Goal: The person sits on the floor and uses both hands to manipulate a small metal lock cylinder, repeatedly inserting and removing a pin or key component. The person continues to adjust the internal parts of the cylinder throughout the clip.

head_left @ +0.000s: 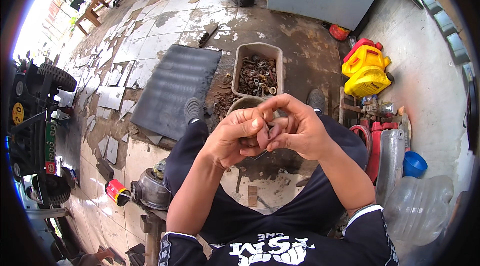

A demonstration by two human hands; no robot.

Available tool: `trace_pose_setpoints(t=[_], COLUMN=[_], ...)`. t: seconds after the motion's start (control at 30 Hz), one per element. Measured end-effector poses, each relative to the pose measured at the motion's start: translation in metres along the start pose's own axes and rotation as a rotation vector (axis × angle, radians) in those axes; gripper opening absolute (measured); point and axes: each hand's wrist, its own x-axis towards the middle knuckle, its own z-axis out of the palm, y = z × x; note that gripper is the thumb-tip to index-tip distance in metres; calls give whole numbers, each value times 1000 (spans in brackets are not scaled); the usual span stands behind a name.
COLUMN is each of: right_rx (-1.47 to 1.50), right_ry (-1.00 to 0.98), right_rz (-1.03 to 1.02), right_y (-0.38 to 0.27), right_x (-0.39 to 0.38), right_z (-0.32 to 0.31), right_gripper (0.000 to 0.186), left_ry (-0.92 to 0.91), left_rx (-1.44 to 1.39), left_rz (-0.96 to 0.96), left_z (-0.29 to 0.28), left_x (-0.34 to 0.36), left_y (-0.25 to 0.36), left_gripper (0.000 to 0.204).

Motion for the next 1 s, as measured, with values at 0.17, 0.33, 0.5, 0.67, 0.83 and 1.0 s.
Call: trace_pose_setpoints(t=[0.17, 0.33, 0.5, 0.67, 0.83, 1.0], right_rx=[-341, -271, -212, -271, -277, -219], right_ry=[-72, 99, 326, 331, 347, 290], right_rz=[-220, -203, -240, -317, -298, -210], right_y=[4, 10, 3, -3, -12, -19], right_x=[5, 5, 6, 1, -4, -4], right_z=[-6, -3, -9, -17, -17, -10], right_gripper=[41, 36, 22, 22, 23, 28], left_ry=[48, 209, 225, 144, 242, 139], left_rx=[82, 312, 40, 34, 5, -81], left_rz=[67, 199, 314, 349, 367, 397], left_z=[11, 9, 21, 1, 20, 4], left_x=[1, 10, 15, 14, 11, 6], left_y=[-5, -11, -19, -17, -10, -19], left_gripper=[25, 33, 49, 45, 42, 33])
